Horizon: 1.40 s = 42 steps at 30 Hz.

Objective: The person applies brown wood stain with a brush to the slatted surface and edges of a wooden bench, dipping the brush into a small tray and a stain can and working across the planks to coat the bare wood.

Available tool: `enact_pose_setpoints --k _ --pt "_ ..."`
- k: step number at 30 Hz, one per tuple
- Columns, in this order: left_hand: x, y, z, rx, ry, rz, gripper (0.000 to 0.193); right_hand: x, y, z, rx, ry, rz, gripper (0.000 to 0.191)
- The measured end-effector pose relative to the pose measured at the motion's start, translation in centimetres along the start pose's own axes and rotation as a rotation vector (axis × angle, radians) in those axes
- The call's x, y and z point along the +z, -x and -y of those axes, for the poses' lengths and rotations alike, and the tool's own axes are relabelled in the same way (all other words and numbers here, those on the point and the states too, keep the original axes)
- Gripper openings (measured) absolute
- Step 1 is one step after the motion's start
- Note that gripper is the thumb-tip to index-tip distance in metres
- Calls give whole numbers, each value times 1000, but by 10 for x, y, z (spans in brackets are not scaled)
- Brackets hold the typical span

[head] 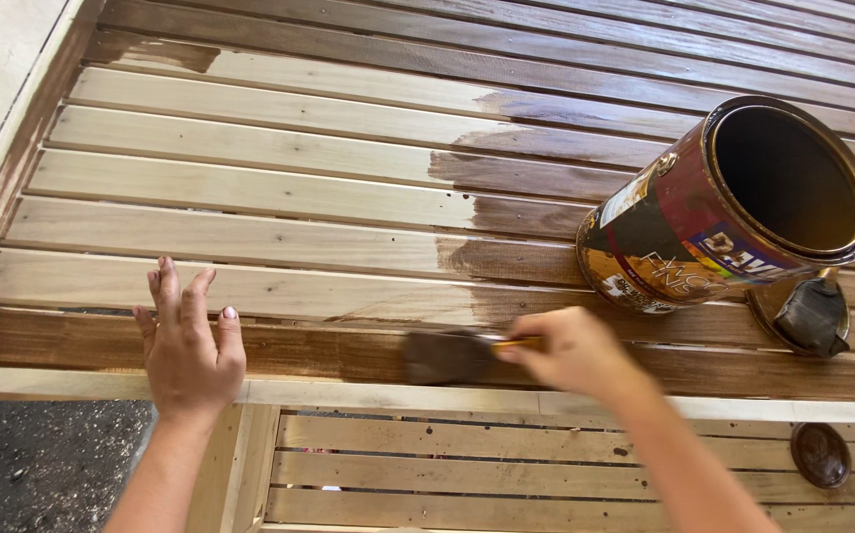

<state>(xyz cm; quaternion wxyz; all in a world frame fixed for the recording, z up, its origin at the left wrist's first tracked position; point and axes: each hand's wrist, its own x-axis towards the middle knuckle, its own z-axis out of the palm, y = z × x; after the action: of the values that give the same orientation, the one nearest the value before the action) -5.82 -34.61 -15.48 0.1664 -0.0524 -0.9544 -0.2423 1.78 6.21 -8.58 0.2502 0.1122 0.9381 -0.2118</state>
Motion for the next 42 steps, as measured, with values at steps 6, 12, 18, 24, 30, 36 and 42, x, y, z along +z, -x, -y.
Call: enact_pose_setpoints --k 6,12,18,24,30,36,42 --pt "1 -3 4 5 -20 20 51 23 8 72 -206 61 -131 31" --pt "3 -7 5 -19 -38 17 52 -46 42 -7 232 24 -44 38" --pt "4 -9 4 18 -30 2 51 -21 21 24 176 34 -85 37" --pt "0 -6 6 57 138 -50 48 7 -22 170 -11 222 117 37" --pt "-21 -3 20 25 612 -166 43 42 -48 281 -342 175 -4 27" --pt "-49 -10 66 -32 271 -244 47 42 -49 294 -407 223 106 30" --pt "-59 -30 116 -32 45 -251 47 -5 -20 189 -193 259 142 28"
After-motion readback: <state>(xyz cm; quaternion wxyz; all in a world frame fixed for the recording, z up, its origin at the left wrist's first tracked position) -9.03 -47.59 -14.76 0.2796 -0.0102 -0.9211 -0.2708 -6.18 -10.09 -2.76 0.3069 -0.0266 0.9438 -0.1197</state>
